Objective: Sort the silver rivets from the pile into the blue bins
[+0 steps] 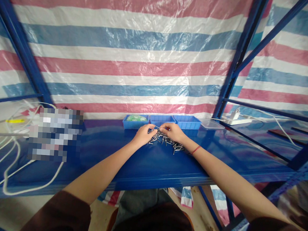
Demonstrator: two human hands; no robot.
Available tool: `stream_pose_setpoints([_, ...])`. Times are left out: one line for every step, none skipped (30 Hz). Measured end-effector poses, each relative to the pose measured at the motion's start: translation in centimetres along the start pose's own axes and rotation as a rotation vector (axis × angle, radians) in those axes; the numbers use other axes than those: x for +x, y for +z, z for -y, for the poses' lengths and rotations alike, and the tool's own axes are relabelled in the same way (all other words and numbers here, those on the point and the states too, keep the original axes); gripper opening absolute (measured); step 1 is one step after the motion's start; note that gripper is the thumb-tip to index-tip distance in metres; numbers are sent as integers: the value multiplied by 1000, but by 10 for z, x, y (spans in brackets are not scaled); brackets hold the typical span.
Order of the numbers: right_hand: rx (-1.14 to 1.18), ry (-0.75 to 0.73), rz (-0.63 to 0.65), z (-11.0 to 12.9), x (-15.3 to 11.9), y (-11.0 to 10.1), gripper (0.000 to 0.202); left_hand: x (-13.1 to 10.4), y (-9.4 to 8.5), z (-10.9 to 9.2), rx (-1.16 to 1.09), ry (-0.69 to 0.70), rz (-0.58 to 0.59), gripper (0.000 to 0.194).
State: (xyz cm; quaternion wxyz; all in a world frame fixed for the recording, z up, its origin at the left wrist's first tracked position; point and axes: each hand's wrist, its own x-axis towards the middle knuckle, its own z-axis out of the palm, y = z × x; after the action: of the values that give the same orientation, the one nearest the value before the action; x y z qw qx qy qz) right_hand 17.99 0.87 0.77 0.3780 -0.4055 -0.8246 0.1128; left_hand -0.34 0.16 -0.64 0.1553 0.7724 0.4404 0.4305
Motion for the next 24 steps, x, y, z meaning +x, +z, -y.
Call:
stream_pose_setpoints([40, -10, 2, 1, 0, 0, 21, 1, -1, -2, -53, -1, -26, 25])
stream_pose_setpoints([70, -21, 10, 2, 0, 0, 23, 1, -1, -3, -92, -3, -44, 22])
stream_pose_setpoints([91, -30, 18, 3, 0, 1, 24, 1, -2, -5, -116, -2, -58, 20])
stream_pose_setpoints([105, -36, 28, 4, -1, 2, 25, 1, -3, -7, -125, 3, -69, 18])
stream_pose_setpoints([115, -37, 35, 5, -1, 3, 26, 1, -4, -8, -123, 11, -79, 17])
stream_pose_setpoints([122, -36, 41, 6, -2, 3, 26, 1, -5, -10, -117, 21, -89, 16])
stream_pose_setpoints([129, -33, 46, 7, -2, 4, 27, 1, -5, -10, -113, 31, -100, 15])
stream_pose_setpoints([136, -31, 51, 8, -2, 4, 27, 1, -6, -11, -109, 38, -111, 15])
stream_pose_setpoints([144, -29, 55, 8, -2, 4, 27, 1, -6, -12, -106, 43, -122, 15])
stream_pose_setpoints([152, -27, 58, 9, -3, 4, 26, 1, -6, -12, -104, 47, -131, 15])
stream_pose_setpoints([161, -26, 60, 9, -3, 4, 26, 1, -6, -12, -105, 50, -137, 15])
stream_pose_setpoints([168, -26, 61, 9, -3, 3, 26, 1, -6, -12, -109, 51, -138, 15])
stream_pose_setpoints([174, -28, 60, 9, -3, 3, 26, 1, -6, -13, -116, 50, -136, 15])
stream_pose_setpoints([180, -28, 58, 9, -3, 3, 26, 1, -6, -13, -124, 46, -132, 15])
stream_pose_setpoints([185, -29, 56, 9, -3, 3, 26, 1, -6, -13, -130, 41, -128, 16])
stream_pose_setpoints([191, -30, 55, 9, -3, 3, 26, 1, -6, -13, -135, 36, -124, 16])
stream_pose_setpoints([199, -30, 54, 9, -3, 3, 26, 1, -6, -13, -138, 33, -123, 17])
stream_pose_setpoints([208, -29, 54, 9, -3, 3, 27, 1, -6, -13, -139, 32, -124, 17])
stream_pose_setpoints([217, -25, 56, 10, -3, 3, 28, 1, -7, -13, -138, 33, -127, 17])
stream_pose_setpoints([225, -19, 58, 10, -3, 4, 29, 0, -7, -14, -137, 37, -131, 17])
stream_pose_setpoints([231, -12, 63, 11, -3, 4, 30, 0, -7, -14, -135, 41, -137, 17])
stream_pose_setpoints([237, -4, 69, 12, -3, 4, 31, 0, -7, -15, -133, 45, -144, 17])
stream_pose_setpoints([241, 2, 76, 12, -3, 5, 31, 0, -8, -15, -131, 49, -150, 18])
stream_pose_setpoints([244, 7, 82, 12, -3, 6, 31, 0, -8, -16, -129, 52, -155, 18])
